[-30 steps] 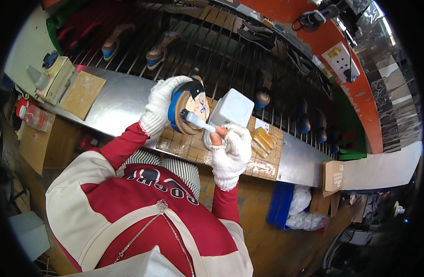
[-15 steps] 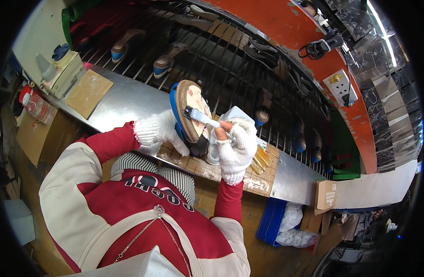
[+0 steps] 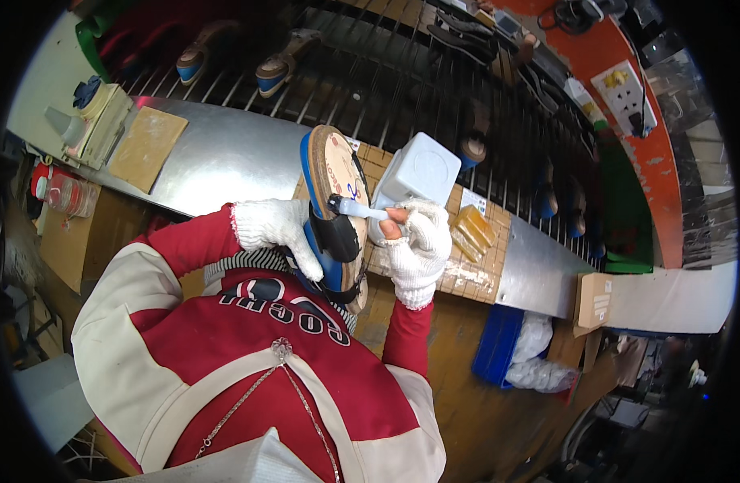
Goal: The person applies glue to the sole of a blue shoe using a brush. They repeatedly dip the brush into a white container and spread the adhesive along the shoe's sole and edges, then place the shoe on a metal rack and repeat the process on another shoe.
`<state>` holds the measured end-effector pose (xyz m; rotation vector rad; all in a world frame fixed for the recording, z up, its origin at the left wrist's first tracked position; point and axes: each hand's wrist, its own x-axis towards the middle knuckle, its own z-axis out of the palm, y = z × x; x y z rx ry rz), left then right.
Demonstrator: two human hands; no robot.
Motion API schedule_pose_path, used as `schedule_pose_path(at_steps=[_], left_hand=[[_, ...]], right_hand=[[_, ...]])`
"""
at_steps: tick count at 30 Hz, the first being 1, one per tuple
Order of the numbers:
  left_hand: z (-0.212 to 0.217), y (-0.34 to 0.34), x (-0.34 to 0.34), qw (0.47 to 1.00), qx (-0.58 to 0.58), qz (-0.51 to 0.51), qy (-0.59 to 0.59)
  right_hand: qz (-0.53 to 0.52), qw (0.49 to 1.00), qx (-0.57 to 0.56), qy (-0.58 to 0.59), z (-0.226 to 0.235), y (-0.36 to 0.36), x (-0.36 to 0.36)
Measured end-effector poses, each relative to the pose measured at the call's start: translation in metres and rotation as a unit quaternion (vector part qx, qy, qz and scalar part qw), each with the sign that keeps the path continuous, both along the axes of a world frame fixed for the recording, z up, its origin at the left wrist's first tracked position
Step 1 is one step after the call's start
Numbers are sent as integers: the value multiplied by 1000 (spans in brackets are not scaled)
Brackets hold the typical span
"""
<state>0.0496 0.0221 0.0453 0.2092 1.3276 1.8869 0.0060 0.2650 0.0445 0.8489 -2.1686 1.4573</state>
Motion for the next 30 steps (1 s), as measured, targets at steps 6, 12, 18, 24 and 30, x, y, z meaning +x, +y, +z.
schedule_pose_path(at_steps=[6,12,18,24,30], left_hand=[[-4,4,4,999,-6,23,-38],[-33,-6,9,978,72,198,2],[-43,-12,4,921,182,345,-11],[-32,-7,10,882,46,464,-68],[-56,-16,13,925,98,367,-20]], right_hand=[[-46,996,16,-78,-22,41,20],[-220,926,291,-94,-41,85,32],[-267,883,386,11,-51,79,21],[-211,872,440,30,-44,82,15],[-166,915,194,-311,-51,94,11]])
